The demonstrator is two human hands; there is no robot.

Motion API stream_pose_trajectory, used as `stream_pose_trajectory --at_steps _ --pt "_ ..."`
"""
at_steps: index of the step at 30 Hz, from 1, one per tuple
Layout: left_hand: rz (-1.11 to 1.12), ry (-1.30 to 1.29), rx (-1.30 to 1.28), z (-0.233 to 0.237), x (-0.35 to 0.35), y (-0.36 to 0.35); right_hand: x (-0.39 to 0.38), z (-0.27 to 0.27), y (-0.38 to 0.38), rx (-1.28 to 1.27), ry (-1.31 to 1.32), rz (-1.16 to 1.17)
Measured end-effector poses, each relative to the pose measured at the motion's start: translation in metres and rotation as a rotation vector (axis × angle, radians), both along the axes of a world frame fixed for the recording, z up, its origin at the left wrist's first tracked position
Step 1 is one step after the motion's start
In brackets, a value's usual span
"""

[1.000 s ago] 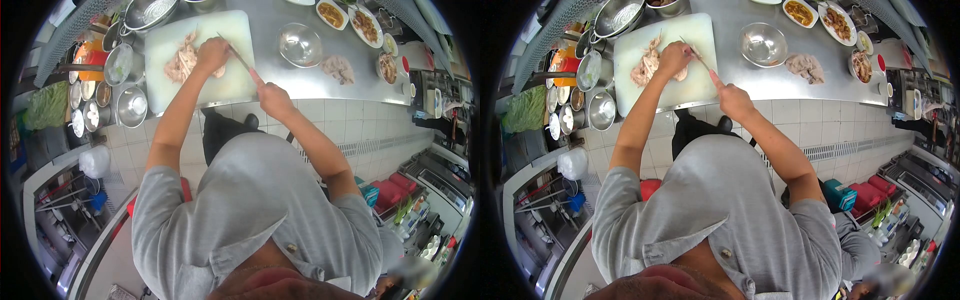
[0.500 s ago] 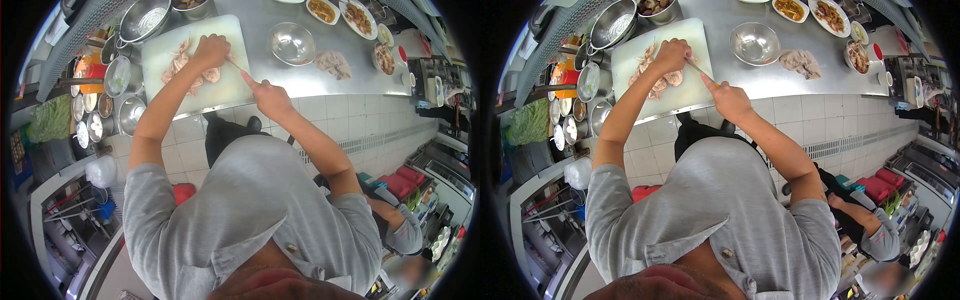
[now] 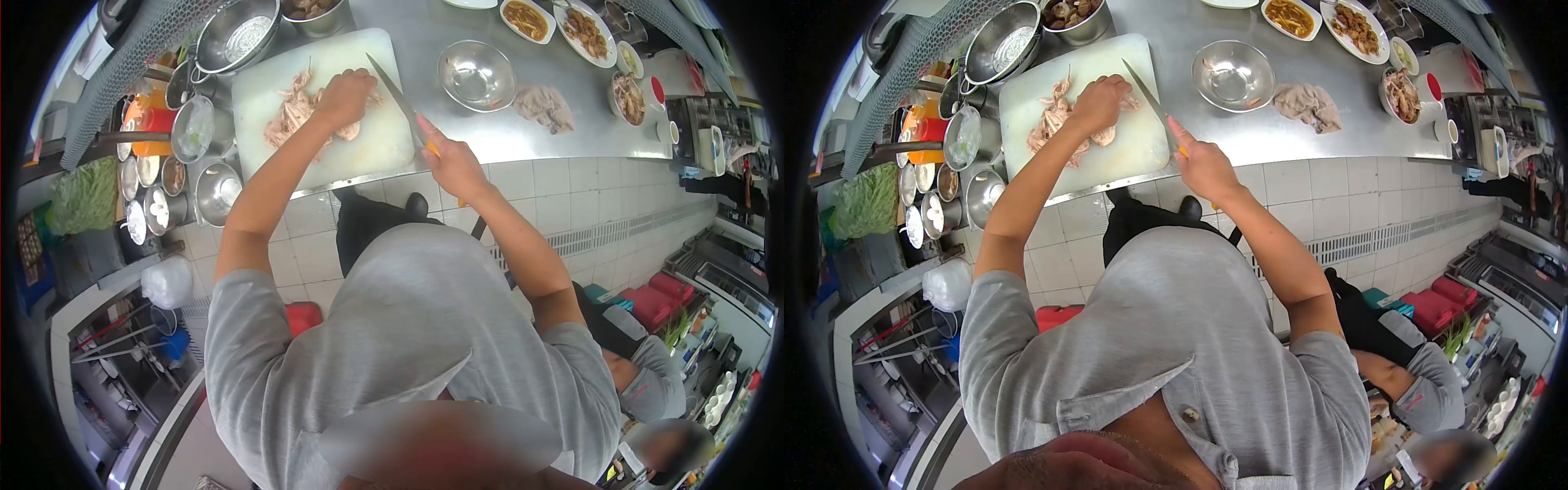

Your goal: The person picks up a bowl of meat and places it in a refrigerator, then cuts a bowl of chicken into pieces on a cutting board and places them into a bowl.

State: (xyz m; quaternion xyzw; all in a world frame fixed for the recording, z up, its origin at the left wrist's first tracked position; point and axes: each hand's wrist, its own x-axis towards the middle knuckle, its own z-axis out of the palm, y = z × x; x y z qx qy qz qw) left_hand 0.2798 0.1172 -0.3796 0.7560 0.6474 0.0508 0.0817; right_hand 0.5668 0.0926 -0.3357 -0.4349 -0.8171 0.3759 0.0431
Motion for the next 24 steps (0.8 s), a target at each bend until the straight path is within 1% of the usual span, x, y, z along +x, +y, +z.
stream_pose_trajectory --at_steps 1,4,7,10,13,18,21,24 --pt "0.014 0.03 -0.06 0.004 0.002 0.002 0.0 0.0 0.002 0.004 -0.017 0.006" --pt "0.134 0.017 -0.099 0.009 0.004 0.002 -0.004 0.001 0.006 0.016 -0.064 0.018" --pt "0.211 -0.025 -0.21 0.023 0.006 -0.001 -0.009 0.002 0.01 0.017 -0.124 0.026" --pt "0.315 -0.239 -0.019 0.008 0.001 -0.005 -0.01 0.002 0.011 0.027 -0.174 0.044" --pt "0.255 -0.289 -0.036 -0.007 -0.003 -0.002 -0.01 0.003 0.008 0.086 -0.162 0.085" --pt "0.275 -0.239 -0.024 -0.014 -0.002 0.001 -0.016 0.02 0.002 0.164 -0.163 0.18" --pt "0.294 -0.244 -0.029 -0.013 -0.002 0.0 -0.018 0.019 0.002 0.186 -0.176 0.189" --pt "0.301 -0.248 -0.037 -0.014 -0.002 0.001 -0.022 0.006 0.004 0.165 -0.228 0.212"
